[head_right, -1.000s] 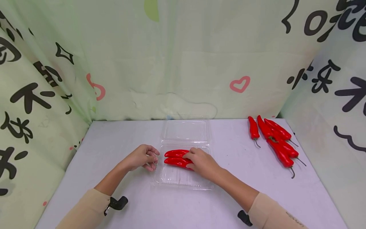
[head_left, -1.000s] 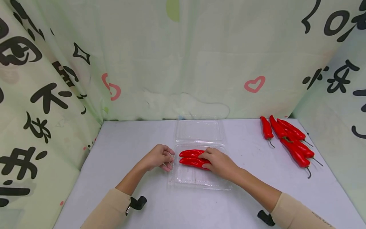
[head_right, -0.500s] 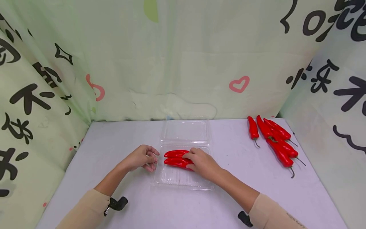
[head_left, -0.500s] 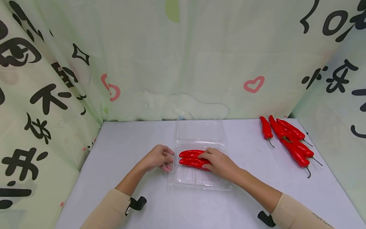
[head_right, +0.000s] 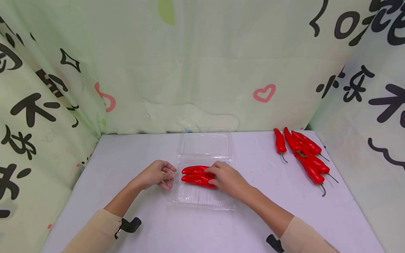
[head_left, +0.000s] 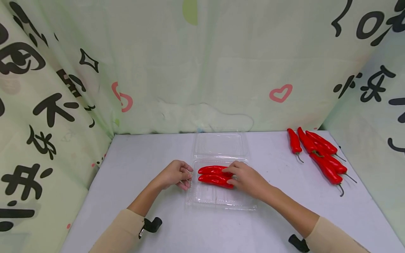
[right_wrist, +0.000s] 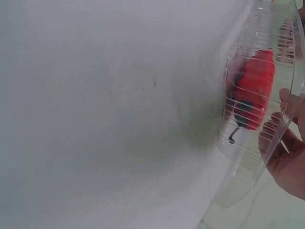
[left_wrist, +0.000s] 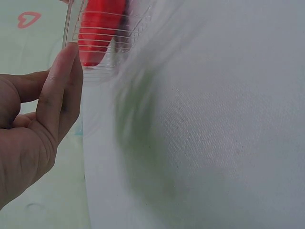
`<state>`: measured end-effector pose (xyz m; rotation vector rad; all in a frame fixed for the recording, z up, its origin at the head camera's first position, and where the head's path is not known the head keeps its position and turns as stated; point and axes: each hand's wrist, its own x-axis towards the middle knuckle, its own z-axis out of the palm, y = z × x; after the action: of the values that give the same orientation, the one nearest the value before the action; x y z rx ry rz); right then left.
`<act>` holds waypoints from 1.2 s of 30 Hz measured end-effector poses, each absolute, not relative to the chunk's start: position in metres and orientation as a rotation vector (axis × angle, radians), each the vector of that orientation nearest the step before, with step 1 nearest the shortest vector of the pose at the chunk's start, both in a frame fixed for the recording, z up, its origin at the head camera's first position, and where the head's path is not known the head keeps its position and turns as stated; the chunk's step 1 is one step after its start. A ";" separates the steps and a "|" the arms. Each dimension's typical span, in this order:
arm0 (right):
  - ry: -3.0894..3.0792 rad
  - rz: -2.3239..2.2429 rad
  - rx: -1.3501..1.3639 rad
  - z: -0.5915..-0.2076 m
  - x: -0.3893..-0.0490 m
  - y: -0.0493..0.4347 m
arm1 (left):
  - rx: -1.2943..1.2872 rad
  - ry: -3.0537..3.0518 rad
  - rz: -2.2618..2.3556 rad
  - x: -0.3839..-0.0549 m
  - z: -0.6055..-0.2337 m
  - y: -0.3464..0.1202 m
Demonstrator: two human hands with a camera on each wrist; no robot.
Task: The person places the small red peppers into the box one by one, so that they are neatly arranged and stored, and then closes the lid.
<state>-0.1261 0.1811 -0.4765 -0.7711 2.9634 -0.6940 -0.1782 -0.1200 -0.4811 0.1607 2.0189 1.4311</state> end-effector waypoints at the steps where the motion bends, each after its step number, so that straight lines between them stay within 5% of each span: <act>1: 2.966 -0.700 -0.769 -0.476 -0.126 0.183 | 0.161 2.019 1.431 -0.178 -0.481 -0.120; 36: 3.216 -0.842 -0.384 -0.452 -0.116 0.313 | 0.147 2.020 1.428 -0.179 -0.481 -0.120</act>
<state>-0.1158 0.3135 -0.4519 -0.3837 3.2165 -0.8420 -0.1792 -0.1199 -0.4810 0.1465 2.0204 1.4283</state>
